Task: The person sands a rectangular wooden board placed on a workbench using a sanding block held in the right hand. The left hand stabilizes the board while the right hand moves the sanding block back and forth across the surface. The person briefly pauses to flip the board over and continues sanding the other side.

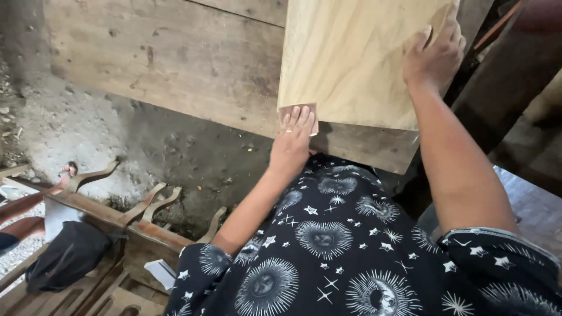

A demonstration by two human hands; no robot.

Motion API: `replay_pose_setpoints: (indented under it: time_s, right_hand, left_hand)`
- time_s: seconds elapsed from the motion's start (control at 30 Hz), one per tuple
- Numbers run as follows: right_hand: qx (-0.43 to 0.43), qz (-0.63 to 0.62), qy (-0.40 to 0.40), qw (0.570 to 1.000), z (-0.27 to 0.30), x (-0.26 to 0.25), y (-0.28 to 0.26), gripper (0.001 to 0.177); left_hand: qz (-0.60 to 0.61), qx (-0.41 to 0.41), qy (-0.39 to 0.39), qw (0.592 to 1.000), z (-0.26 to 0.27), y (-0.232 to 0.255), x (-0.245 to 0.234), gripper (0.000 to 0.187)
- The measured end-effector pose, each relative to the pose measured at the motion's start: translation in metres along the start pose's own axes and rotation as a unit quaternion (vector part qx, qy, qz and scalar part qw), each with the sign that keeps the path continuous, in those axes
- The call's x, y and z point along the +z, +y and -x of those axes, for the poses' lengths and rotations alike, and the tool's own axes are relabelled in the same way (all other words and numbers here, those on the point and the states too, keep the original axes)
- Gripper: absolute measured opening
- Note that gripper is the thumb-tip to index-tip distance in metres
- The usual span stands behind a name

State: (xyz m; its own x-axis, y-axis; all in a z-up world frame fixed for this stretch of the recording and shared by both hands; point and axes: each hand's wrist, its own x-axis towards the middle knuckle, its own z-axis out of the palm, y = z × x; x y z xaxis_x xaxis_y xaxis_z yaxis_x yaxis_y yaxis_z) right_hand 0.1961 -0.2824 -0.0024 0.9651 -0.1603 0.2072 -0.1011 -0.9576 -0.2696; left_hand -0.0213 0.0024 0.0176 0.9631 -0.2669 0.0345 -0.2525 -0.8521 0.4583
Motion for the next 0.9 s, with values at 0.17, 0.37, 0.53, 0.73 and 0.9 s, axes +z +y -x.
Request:
replay_pose_setpoints:
  time_s: [0.17,0.37,0.53,0.73,0.9]
  right_hand:
    - [-0.003,-0.008,0.007,1.0,0.001,0.01,0.003,0.044]
    - [-0.004,-0.021,0.011,1.0,-0.006,0.006,0.0,0.055]
    - [0.003,-0.013,0.003,1.0,-0.001,0.004,0.001,0.056]
    - [0.01,-0.017,-0.02,1.0,0.0,0.001,0.004,0.054]
    - [0.007,-0.031,-0.046,0.998,-0.002,-0.013,-0.005,0.056]
  left_hand:
    - [-0.073,0.005,-0.037,0.997,-0.068,-0.022,-0.026,0.075]
    - [-0.058,-0.046,-0.04,0.996,-0.032,0.002,-0.02,0.074]
    - [0.0,-0.041,0.002,0.999,-0.008,0.002,-0.005,0.064]
    - [-0.125,-0.035,-0.026,0.991,-0.101,-0.019,-0.033,0.073]
    - [-0.142,0.051,0.003,0.989,-0.027,-0.006,-0.024,0.055]
